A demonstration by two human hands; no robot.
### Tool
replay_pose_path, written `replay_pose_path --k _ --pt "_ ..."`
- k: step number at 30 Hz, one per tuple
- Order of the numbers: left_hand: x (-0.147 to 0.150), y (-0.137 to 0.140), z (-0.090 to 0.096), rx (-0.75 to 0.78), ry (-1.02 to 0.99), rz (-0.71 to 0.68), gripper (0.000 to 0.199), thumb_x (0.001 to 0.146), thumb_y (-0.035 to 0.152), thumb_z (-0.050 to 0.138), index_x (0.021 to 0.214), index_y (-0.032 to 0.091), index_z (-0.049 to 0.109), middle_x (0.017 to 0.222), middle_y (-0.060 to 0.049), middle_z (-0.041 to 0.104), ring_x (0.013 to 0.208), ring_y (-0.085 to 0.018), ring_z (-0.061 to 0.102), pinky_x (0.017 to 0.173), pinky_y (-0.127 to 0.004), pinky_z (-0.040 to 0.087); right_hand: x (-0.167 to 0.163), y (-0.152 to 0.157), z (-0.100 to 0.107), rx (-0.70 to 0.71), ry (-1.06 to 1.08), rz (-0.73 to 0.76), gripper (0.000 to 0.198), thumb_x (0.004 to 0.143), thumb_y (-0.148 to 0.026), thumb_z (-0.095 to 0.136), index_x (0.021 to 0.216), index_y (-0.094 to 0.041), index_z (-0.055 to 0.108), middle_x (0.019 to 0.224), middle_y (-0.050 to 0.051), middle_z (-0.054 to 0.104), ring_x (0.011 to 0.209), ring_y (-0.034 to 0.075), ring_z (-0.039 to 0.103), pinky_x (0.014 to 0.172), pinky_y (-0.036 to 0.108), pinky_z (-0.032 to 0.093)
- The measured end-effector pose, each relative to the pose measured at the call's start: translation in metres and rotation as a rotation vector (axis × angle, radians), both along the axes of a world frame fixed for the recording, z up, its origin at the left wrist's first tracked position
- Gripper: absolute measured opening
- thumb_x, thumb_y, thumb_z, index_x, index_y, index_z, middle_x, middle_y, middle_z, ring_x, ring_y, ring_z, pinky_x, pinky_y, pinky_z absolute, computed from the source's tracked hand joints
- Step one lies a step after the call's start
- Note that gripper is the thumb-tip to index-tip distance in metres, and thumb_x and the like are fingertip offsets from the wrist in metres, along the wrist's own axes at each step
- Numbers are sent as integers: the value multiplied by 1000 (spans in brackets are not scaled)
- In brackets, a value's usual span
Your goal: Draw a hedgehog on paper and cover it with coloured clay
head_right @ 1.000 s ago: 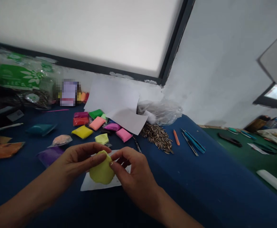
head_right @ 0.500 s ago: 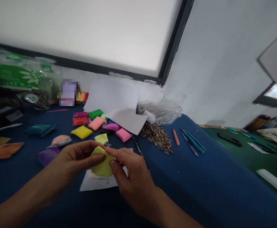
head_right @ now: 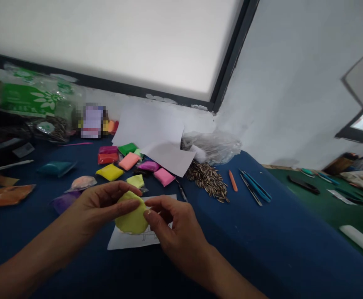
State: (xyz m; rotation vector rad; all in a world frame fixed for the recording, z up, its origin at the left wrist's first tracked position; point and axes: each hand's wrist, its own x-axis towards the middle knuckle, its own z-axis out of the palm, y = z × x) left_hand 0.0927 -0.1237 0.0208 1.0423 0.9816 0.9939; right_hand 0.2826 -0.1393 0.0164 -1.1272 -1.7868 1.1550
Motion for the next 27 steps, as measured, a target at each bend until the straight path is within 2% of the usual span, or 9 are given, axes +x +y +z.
replay_pose_path --k 3,7,10,14,16,19,22,24,27 --pt "1 -3 2 -23 -22 -30 46 69 46 86 101 18 69 82 -1 72 75 -20 68 67 -29 52 0 0 -2 -12 49 -9 19 96 -29 61 106 -18 72 91 4 74 76 16 66 68 27 53" --pt "3 -4 5 -47 -42 -8 82 67 39 88 136 21 48 97 -4 73 87 -25 72 74 -33 53 0 2 -4 -21 134 -112 14 94 -30 63 96 -18 70 77 0 68 67 14 63 61 25 51" --pt "4 -2 3 -60 -20 19 94 61 32 89 140 19 41 96 -4 71 85 -27 73 72 -35 53 2 3 -2 21 95 -136 17 94 -34 63 91 -18 68 73 0 66 65 14 62 58 25 50" --pt "6 -1 -9 53 16 -17 79 64 28 82 134 20 46 86 1 66 81 -24 70 72 -35 53 4 1 4 81 -67 -141 24 94 -36 64 111 -19 67 97 5 71 74 16 65 63 28 52" --pt "8 -4 -15 141 100 -33 71 69 29 77 134 22 49 85 2 64 77 -22 67 68 -33 51 4 1 5 84 -76 -110 26 91 -33 68 113 -19 67 104 6 71 79 17 66 69 29 53" --pt "10 -8 -20 193 233 -54 70 71 32 73 137 24 48 91 0 63 74 -21 63 64 -33 48 3 2 4 45 -25 -60 11 90 -28 68 94 -18 71 88 3 72 77 17 66 72 29 53" --pt "11 -9 -17 145 187 -54 73 71 37 77 137 24 47 111 -6 63 83 -24 66 68 -35 51 3 4 2 11 103 -96 10 90 -28 68 88 -19 69 82 1 69 76 15 64 71 28 52" --pt "10 -8 -12 102 117 -137 61 74 42 80 126 22 55 116 -9 64 89 -25 65 72 -35 50 4 5 3 -1 186 -127 12 90 -31 68 89 -19 67 81 -1 67 75 14 63 71 27 52" --pt "7 -5 -4 115 86 -183 34 79 47 76 96 18 68 94 -6 70 84 -24 63 70 -31 46 7 6 7 -30 169 -127 14 89 -32 68 89 -19 64 80 -1 64 74 14 61 70 28 51"
